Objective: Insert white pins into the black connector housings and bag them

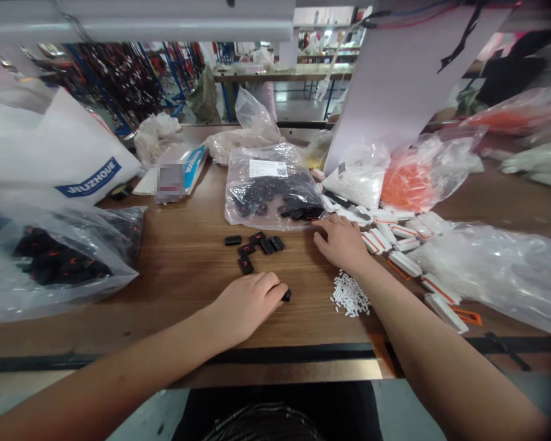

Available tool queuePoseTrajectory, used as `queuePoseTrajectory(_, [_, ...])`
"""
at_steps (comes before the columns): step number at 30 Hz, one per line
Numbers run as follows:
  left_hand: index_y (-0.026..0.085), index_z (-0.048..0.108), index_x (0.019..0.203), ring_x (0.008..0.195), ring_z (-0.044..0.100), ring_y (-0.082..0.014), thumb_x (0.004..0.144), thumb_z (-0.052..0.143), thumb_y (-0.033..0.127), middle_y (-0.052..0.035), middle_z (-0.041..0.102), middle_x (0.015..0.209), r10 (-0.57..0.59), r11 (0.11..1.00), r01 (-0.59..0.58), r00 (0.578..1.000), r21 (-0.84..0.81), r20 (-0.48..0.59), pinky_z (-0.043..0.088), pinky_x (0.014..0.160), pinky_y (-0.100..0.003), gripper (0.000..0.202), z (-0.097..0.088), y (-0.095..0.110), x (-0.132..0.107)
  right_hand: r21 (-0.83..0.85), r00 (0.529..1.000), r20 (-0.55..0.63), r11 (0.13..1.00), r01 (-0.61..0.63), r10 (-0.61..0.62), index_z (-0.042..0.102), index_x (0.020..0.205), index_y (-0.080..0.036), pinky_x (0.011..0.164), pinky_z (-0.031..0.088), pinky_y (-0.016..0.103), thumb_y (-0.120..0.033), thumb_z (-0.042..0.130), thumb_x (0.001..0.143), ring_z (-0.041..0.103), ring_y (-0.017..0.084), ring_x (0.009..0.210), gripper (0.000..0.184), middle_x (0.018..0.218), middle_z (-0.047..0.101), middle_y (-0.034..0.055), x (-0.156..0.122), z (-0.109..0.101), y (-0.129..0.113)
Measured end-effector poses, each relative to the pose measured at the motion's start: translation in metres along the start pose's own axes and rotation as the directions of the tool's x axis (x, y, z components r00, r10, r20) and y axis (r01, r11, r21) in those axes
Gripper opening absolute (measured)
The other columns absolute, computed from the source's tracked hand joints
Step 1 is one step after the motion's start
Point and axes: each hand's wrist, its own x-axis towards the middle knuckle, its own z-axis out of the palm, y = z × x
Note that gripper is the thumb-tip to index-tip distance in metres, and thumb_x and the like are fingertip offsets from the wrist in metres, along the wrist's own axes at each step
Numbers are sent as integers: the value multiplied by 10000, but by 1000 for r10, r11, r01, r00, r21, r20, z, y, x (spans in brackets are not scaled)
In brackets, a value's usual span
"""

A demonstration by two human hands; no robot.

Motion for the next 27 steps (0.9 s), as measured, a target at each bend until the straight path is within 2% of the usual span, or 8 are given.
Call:
queuePoseTrajectory(3, [177,615,1201,849,670,-205,1007,480,162,-61,657,1005,-34,988,34,999,-148,-2,584,747,-348,237,3,8,-9,74,999,-42,997,3,0,736,1118,-193,923,399,453,-259,508,885,607,300,1049,332,1094,709,123,1,-1,1])
queuePoseTrajectory(7, [218,628,1153,841,679,-189,1019,471,194,-41,655,995,-76,958,68,997,-280,-18,595,761,-347,208,6,7,-10,150,991,-131,989,1,19,749,1016,-195,906,449,379,-296,505,922,651,227,970,281,1023,738,81,5,-7,2])
queuePoseTrajectory(12, [218,586,1172,914,676,-208,1018,508,249,-48,666,1040,-82,905,48,995,-423,-65,586,829,-390,175,11,0,-12,294,964,-232,954,-59,131,741,946,-169,733,505,313,-364,504,935,674,187,807,307,886,751,62,1,-35,6])
queuePoseTrajectory(14, [214,581,1142,922,669,-208,1002,530,238,-43,669,1030,-97,884,49,992,-464,-81,580,835,-389,151,11,-1,-15,326,975,-169,942,-82,143,750,870,-177,651,487,293,-372,573,888,659,174,711,264,785,745,37,-10,-51,11])
queuePoseTrajectory(17, [216,597,1092,900,665,-212,972,546,201,-35,672,995,-112,882,54,989,-467,-97,577,807,-392,131,9,2,-18,213,996,20,973,-85,83,755,791,-219,598,455,278,-352,638,828,646,164,660,181,732,738,-4,-39,-67,25])
queuePoseTrajectory(20, [221,613,1082,913,664,-223,965,553,215,-36,679,995,-110,892,51,988,-449,-106,578,788,-399,131,7,4,-18,115,975,180,982,-150,128,757,773,-236,563,445,276,-331,643,815,638,166,616,154,692,727,-20,-72,-68,41])
queuePoseTrajectory(24, [216,622,1061,884,668,-225,959,559,229,-36,682,973,-90,893,32,990,-450,-108,583,755,-402,120,8,3,-16,166,969,197,969,-182,148,764,860,-230,632,490,302,-351,607,851,661,179,692,199,831,757,10,-97,-58,50])
queuePoseTrajectory(27, [217,621,1067,881,671,-224,966,551,235,-37,681,970,-74,887,10,990,-462,-121,583,758,-403,124,9,1,-16,194,974,193,968,-158,120,755,830,-224,640,482,299,-352,596,857,644,171,684,206,799,740,8,-99,-54,46])
